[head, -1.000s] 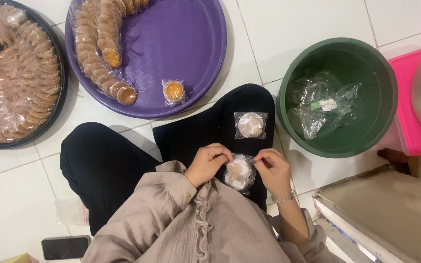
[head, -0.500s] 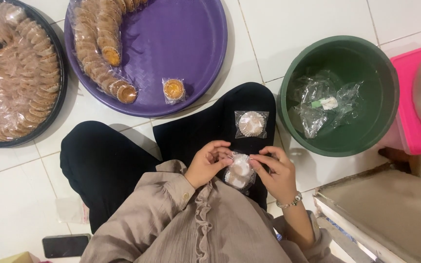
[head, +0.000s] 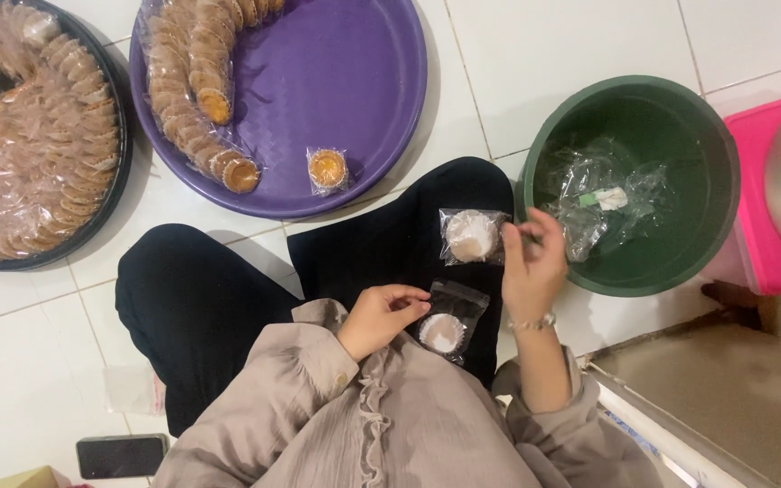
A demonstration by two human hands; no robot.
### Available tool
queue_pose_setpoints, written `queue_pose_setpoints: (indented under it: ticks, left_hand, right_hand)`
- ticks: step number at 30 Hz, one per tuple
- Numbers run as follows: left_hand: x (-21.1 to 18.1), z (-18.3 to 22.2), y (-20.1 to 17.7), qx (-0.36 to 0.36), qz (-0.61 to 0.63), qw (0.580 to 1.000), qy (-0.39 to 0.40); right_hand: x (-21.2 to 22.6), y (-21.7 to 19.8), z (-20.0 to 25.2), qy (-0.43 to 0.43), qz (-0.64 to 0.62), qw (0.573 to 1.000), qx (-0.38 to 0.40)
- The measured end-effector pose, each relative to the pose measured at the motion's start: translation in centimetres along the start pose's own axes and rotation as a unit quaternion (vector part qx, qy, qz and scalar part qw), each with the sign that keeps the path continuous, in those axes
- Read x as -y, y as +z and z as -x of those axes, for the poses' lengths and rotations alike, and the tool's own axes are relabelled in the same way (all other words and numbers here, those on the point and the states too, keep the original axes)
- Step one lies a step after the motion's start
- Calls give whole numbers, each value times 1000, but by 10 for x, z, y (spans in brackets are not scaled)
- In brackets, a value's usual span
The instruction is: The person sits on the floor and individually wraps small round pastries in clear plastic bags. They place the wrapped pastries onto a purple tray and discard the empty bags into a green bucket.
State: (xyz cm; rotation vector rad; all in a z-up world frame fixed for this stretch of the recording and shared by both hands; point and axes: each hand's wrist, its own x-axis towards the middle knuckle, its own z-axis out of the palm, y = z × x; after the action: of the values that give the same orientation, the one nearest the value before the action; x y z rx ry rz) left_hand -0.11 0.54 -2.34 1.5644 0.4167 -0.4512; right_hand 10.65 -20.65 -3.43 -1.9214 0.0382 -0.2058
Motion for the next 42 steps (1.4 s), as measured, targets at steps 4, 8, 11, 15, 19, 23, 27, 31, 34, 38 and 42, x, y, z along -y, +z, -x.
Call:
queue_pose_setpoints:
  ticks: [4, 8, 11, 15, 19, 23, 27, 31, 34, 38, 42]
  left_hand:
    - [0, -7, 7, -13, -33, 999, 33]
    - [-5, -2, 9, -4, -7, 996, 85]
    - [-7, -1, 11, 0, -15, 992, 124]
    - [9, -7, 13, 1, -35, 983, 178]
    - [16, -10, 15, 2, -45, 979, 197]
    - [6, -6, 17, 11, -28, 987, 155]
    - [12, -11, 11, -24, -5, 995, 97]
    - [5, -10, 0, -31, 56, 998, 27]
    - [3, -10, -5, -7, 58, 998, 2]
    - [-11, -13, -7, -5, 31, 999, -15]
    - [11, -22, -4, -16, 68, 997, -33]
  right_hand:
    - [-22, -6, 48, -189, 59, 980, 23]
    - [30, 7, 75, -238, 142, 951, 138]
    - [23, 8, 73, -247, 158, 947, 130]
    - [24, 9, 74, -249, 175, 944, 130]
    - [23, 10, 71, -279, 160, 940, 109]
    - [29, 6, 74, -79, 154, 980, 103]
    - [-11, -17, 48, -31, 126, 981, -145]
    - [4, -37, 43, 167, -142, 959, -178]
    - [7, -33, 75, 235, -105, 966, -34]
    - [29, -19, 92, 238, -21, 967, 93]
    - [20, -17, 88, 260, -40, 962, 76]
